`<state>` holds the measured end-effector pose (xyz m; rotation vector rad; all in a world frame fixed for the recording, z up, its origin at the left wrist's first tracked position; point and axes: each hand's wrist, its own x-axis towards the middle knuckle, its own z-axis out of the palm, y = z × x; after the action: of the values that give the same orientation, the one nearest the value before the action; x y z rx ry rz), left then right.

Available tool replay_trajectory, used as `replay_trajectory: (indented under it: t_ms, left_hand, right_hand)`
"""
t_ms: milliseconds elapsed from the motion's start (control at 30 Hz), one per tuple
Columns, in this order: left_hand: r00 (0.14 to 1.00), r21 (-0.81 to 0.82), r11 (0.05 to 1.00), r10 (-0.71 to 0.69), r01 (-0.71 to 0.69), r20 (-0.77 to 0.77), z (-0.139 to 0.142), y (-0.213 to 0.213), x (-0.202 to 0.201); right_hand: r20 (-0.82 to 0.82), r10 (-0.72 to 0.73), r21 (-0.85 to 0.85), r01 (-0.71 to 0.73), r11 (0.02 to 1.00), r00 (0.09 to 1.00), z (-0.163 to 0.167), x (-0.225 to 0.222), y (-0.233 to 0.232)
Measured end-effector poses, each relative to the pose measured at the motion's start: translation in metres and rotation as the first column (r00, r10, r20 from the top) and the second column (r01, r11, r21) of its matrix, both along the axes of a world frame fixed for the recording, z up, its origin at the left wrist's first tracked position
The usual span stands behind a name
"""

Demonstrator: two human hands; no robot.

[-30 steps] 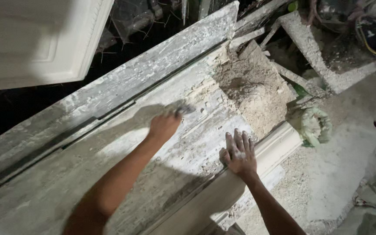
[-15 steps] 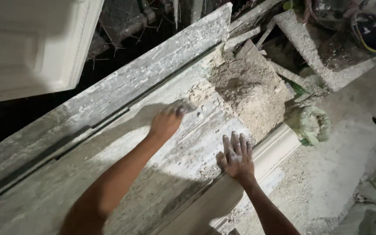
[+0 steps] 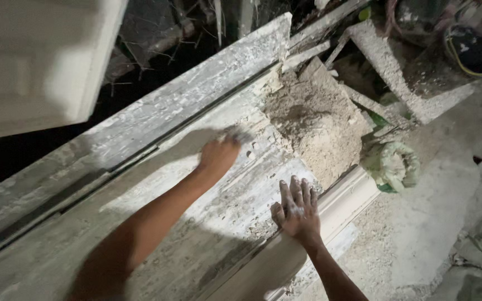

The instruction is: The person holds a long decorative plaster cornice against a work table and scrapes dried plaster residue off its grooved face with a small hand scraper, working along the length of the piece and repositioning it to clean different sections.

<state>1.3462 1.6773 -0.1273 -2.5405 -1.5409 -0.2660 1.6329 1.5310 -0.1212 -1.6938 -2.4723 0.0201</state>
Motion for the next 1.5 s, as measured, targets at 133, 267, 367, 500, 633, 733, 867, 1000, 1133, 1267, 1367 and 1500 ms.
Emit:
replay_trajectory:
  t_ms: [133, 267, 367, 500, 633, 733, 867, 1000, 1133, 1267, 1367, 1500]
  left_hand:
    - [0.999, 0.051, 0.998, -0.027, 0.03, -0.041, -0.007, -0.014, -0.009]
    - [0.998, 0.127, 0.992, -0.015, 0.008, 0.054, -0.018, 0.049, 0.063]
    - [1.0, -0.148, 0.989, 0.015, -0.016, -0.01, -0.011, 0.055, 0.084]
    - [0.997, -0.104, 0.994, -0.023, 0.031, 0.076, 0.016, -0.02, 0.046]
    - [0.998, -0.029, 0.998, -0.058, 0.058, 0.006, 0.028, -0.088, 0.057]
    - [0.999, 0.045, 0.999, 0.006, -0.004, -0.043, 0.027, -0.082, 0.103]
    - [0.995, -0.071, 0.995, 0.071, -0.066, 0.067, 0.041, -0.063, 0.129]
    - [0.943, -0.505, 0.852, 0.046, 0.135, 0.329, 0.066, -0.053, 0.148]
    - [0.939, -0.575, 0.789, -0.008, 0.217, 0.343, 0.066, -0.039, 0.212]
    - [0.948, -0.537, 0.816, -0.04, 0.214, 0.316, 0.045, -0.02, 0.251]
    - [0.975, -0.491, 0.846, -0.222, 0.207, 0.03, 0.029, 0.001, 0.268]
    - [0.876, -0.344, 0.866, -0.443, 0.363, -0.19, 0.001, 0.02, 0.293]
  right_hand:
    - [-0.028, -0.051, -0.036, 0.05, 0.998, 0.998, -0.003, -0.002, 0.001]
    - [-0.11, -0.069, -0.011, 0.068, 0.998, 0.991, 0.004, -0.001, -0.008]
    - [-0.159, -0.072, -0.049, 0.064, 0.997, 0.985, 0.009, 0.001, -0.008]
    - [-0.137, -0.113, -0.072, 0.104, 0.992, 0.984, 0.01, -0.001, -0.003]
    - [-0.093, -0.131, -0.129, 0.119, 0.985, 0.987, 0.012, -0.003, -0.001]
    - [-0.05, -0.141, -0.213, 0.127, 0.969, 0.989, 0.016, -0.002, 0.0]
    - [-0.013, -0.137, -0.278, 0.128, 0.952, 0.99, 0.012, 0.003, 0.001]
    - [-0.011, -0.059, -0.07, 0.058, 0.996, 0.998, -0.011, 0.011, -0.002]
    - [-0.211, -0.147, -0.211, 0.102, 0.972, 0.966, -0.041, 0.024, -0.014]
    - [-0.385, -0.094, -0.016, 0.095, 0.995, 0.918, -0.056, 0.035, -0.02]
    - [-0.468, -0.076, -0.049, 0.059, 0.997, 0.88, -0.054, 0.038, -0.02]
    - [-0.537, -0.007, 0.044, 0.036, 0.998, 0.844, -0.043, 0.038, -0.016]
